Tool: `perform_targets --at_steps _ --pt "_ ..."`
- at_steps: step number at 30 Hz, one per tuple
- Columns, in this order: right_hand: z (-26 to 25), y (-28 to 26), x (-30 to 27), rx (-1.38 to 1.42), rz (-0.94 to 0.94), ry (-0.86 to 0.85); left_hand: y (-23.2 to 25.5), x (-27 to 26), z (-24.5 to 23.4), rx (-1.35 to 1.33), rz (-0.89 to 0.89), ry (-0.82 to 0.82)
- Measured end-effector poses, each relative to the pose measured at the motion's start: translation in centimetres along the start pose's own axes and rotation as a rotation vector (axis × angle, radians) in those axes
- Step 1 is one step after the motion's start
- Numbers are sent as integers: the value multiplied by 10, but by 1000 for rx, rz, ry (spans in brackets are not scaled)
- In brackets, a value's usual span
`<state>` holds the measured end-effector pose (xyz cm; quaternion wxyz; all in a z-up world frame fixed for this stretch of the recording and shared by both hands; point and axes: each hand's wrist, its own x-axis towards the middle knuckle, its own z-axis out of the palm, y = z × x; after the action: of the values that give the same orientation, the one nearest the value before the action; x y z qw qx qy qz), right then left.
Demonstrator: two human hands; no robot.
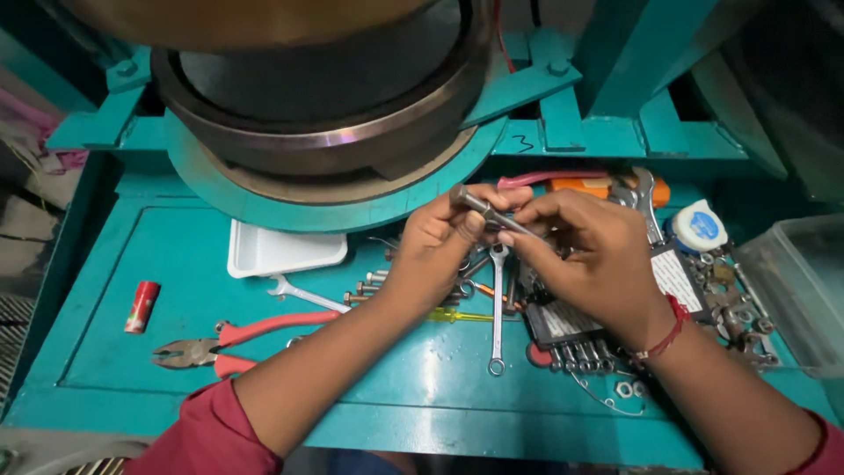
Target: The person sorts through various wrenches and pliers on a teal workbench, then selects tools to assemble nuts and washers onto a long metal bolt by hand and with a wrench.
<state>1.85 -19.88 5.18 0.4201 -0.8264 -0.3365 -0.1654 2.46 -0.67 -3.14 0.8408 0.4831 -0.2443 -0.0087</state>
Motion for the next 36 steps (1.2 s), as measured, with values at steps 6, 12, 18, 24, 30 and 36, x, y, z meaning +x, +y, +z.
perform_targets --at_steps 6,12,18,24,30,36 --pt "-1 1 -1 49 22 -37 1 -1 3 19 -11 -9" --pt "0 10 -7 169 139 -119 1 -1 5 -18 -15 -34" --pt "6 34 -5 616 363 -274 7 -2 3 -43 -105 -21" --pt "12 24 -6 394 263 -190 7 1 4 -21 -34 -30" --pt "5 19 -2 95 88 -29 13 2 6 62 -66 -18" --pt "10 15 -1 359 342 -172 9 2 7 -23 -67 7"
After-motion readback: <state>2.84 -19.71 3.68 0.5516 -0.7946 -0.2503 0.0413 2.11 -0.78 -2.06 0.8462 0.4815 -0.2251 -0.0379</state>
